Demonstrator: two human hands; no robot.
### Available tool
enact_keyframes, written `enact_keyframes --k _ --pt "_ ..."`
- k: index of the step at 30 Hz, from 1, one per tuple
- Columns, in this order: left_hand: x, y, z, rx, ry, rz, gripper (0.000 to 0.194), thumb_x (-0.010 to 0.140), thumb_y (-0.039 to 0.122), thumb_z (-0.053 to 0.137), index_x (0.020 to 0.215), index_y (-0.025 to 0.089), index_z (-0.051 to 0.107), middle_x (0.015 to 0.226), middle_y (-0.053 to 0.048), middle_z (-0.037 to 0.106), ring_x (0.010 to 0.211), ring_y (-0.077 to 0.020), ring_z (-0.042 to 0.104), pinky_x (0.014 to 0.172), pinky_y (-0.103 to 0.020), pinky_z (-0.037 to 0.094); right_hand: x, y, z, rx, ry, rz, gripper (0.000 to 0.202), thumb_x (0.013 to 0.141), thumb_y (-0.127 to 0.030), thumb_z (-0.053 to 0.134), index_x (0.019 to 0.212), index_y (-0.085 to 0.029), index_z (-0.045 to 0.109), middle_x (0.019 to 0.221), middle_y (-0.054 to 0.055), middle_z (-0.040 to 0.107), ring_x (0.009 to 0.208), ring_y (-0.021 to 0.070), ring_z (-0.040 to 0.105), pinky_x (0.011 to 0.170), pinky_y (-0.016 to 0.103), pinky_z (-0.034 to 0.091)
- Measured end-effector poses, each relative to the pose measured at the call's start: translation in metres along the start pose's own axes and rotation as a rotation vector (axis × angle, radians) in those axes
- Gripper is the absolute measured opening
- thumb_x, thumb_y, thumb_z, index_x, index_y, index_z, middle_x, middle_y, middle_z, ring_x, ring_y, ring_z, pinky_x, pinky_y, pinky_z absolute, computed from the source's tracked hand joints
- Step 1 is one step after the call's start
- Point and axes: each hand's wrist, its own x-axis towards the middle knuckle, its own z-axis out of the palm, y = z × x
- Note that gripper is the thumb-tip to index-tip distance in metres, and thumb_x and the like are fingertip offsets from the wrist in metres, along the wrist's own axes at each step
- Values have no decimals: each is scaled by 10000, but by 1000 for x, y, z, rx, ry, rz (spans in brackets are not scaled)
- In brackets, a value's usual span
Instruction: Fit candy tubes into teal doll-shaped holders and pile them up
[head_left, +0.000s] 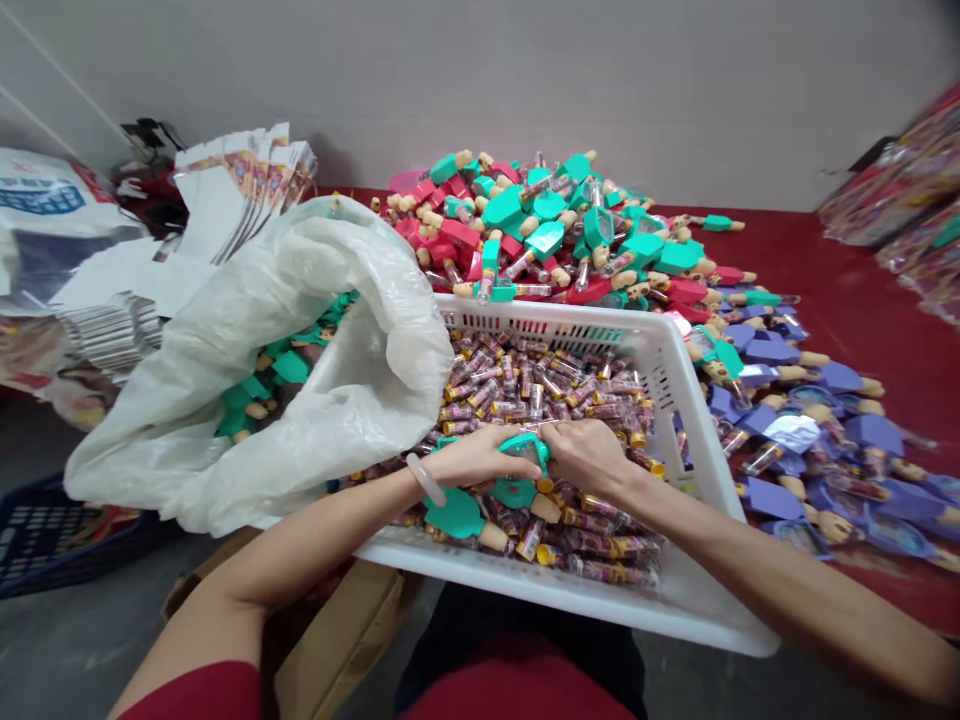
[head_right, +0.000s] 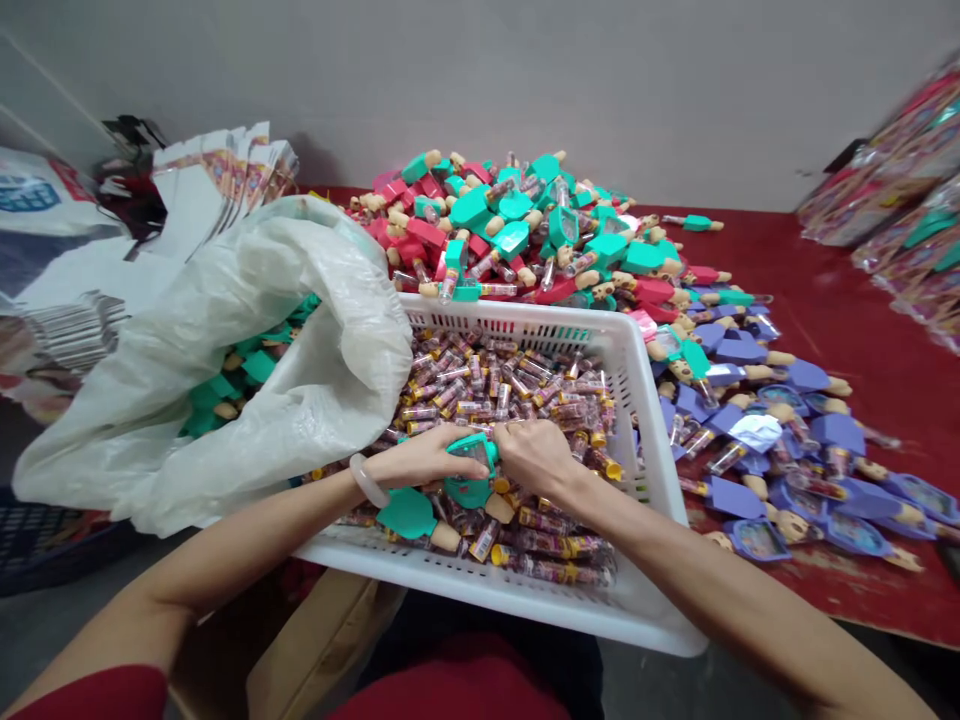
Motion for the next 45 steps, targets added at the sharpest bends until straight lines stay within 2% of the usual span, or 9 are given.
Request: enact_keyframes --k 5,16,19,24,27,32,37,42,45 --pt "4 -1 1 -452 -268 -369 378 754 497 690 943 200 554 671 7 623 366 -45 348 351 -178 257 -4 1 -2 8 50 -34 192 848 -171 474 882 -134 660 745 104 702 634 199 632 505 286 240" --pt "2 1 8 -458 -254 -426 362 725 481 715 889 199 558 661 0 643 358 -49 352 346 -186 267 -11 -1 0 -6 -7 -68 181 872 -147 466 852 -131 645 747 123 704 666 207 660 520 267 268" --pt "0 2 11 -359 -179 -309 365 739 502 687 894 191 575 649 12 614 385 -66 378 364 -205 261 -10 -1 -1 -8 -49 -37 183 883 -175 468 897 -132 646 766 125 712 684 220 673 523 272 288" --pt "1 1 10 52 66 65 305 755 445 681 864 166 621 683 34 572 589 -108 489 552 -225 375 -6 -2 -5 9 -134 35 199 880 -208 483 976 -144 644 804 122 727 695 230 682 541 271 322" --pt "5 -1 4 186 80 106 318 767 450 671 889 158 637 791 9 621 720 -145 540 652 -236 407 -3 -1 -4 33 -152 73 176 863 -216 508 963 -158 641 816 111 728 697 229 674 554 275 325" --pt "9 -2 -6 292 203 128 366 744 478 697 916 163 624 849 -3 626 772 -160 554 681 -242 418 4 9 0 3 94 14 171 854 -151 502 952 -132 640 918 123 702 831 226 629 666 307 345" --pt "5 -4 -10 -28 -5 -36 505 767 585 651 1052 172 586 741 8 607 492 -82 475 459 -209 350 5 19 5 -137 324 -63 189 866 -120 476 856 -117 665 914 153 683 892 277 557 779 379 323" --pt "2 -10 -12 -212 -189 -214 499 749 589 672 1028 182 597 726 -14 648 389 -45 348 363 -195 237 0 14 10 -110 267 -123 178 836 -127 498 761 -130 660 742 109 675 731 239 566 725 363 328" --pt "2 -12 -8 -161 -192 -203 446 741 560 684 976 187 613 680 4 629 386 -54 331 369 -209 236 -4 9 12 -75 186 -133 135 790 -144 537 781 -123 671 734 111 684 718 239 595 688 351 339"
